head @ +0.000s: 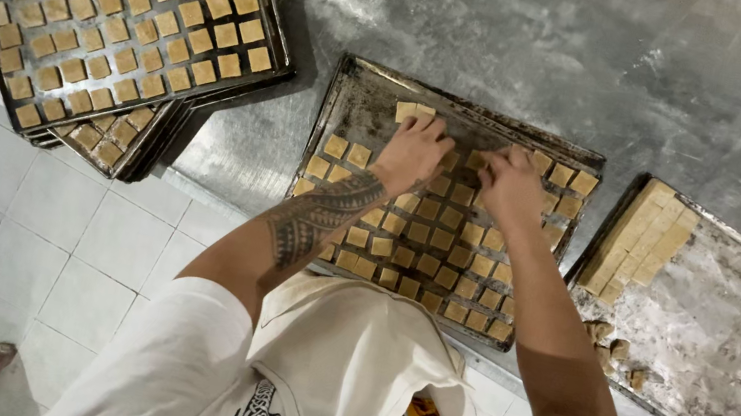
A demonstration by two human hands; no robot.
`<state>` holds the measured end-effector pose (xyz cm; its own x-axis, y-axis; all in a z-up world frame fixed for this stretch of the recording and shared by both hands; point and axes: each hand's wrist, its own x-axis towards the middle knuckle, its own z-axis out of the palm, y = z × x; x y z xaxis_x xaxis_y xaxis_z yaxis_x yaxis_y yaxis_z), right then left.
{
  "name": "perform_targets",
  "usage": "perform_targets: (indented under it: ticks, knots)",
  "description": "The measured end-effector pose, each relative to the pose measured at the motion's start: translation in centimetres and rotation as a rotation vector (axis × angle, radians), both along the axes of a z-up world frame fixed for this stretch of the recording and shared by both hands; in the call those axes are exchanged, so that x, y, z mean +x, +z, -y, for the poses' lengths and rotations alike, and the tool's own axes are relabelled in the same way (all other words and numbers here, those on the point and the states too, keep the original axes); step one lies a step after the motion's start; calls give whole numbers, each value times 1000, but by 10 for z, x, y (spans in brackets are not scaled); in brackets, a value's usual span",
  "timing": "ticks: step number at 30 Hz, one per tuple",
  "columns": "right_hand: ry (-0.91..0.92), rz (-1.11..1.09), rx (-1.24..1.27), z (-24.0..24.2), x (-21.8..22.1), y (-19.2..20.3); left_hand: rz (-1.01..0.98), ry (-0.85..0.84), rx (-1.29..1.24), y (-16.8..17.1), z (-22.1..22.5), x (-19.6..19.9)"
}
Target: The person picks up small square pieces of dough from one metal tray and places them onto another metal tray, organizing them into rows.
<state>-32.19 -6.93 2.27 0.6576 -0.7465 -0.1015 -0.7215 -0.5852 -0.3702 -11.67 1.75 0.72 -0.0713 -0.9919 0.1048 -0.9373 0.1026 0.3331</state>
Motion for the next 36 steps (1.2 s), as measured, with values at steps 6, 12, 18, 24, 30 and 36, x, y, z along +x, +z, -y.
perform_targets:
  ticks: [6,12,18,24,30,36]
  knots:
    - [0,116,-121,-12,-5,-10,121,16,-26,-25,8,-5]
    - [26,5,-103,-16,3,-11,112,15,-38,-29,8,-3]
    - [9,93,-94,-17,7,-5,120,22,56,-21,13,2]
    - [-16,80,-50,-10,37,3,-70,306,109,19,-4,77]
    - [189,117,-114,-6,96,-9,29,168,89,18,-16,89]
    - [256,101,-188,13,116,-18,-86,200,12,-20,-2,85]
